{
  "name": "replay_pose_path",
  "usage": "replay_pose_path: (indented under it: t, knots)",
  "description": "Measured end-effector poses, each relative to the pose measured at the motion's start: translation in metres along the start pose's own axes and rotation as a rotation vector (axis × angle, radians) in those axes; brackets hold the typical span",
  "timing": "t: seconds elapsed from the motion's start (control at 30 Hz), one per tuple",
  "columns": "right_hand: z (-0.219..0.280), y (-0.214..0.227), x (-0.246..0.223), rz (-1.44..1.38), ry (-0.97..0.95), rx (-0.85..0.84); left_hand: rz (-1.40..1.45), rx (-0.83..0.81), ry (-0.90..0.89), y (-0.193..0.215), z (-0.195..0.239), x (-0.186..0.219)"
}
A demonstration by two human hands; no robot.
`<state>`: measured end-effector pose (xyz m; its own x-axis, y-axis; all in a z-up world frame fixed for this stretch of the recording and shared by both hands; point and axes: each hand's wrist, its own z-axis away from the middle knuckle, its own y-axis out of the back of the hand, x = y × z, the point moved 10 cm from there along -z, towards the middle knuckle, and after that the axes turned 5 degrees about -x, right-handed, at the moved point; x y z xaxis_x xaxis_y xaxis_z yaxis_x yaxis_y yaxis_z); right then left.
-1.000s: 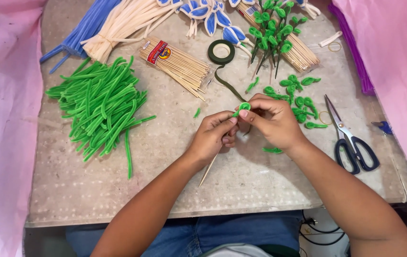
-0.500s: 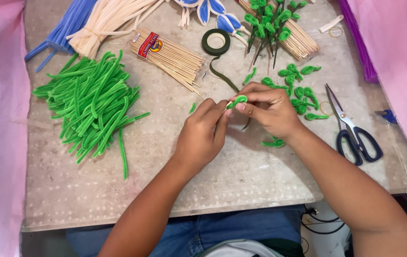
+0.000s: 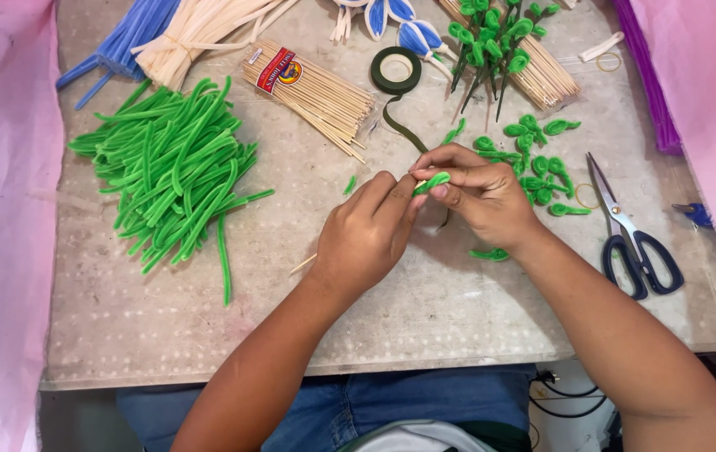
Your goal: Assembling artificial leaves by attaching them to a wire stem and securing them with floral tape.
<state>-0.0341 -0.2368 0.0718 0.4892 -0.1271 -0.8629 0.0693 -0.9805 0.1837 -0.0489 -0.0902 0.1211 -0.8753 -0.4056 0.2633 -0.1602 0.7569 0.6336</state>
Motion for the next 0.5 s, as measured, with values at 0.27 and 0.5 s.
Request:
replay_pose_path:
  t: [0.27, 0.5]
  knots:
    - [-0.003, -0.004, -0.004, -0.017, 0.001, 0.024, -0.085, -0.037, -0.052, 0.001, 0.000, 0.005]
    - [-0.001, 0.006, 0.004, 0.365, 0.021, 0.012, -0.050, -0.093, 0.051, -0.014, 0.004, -0.026]
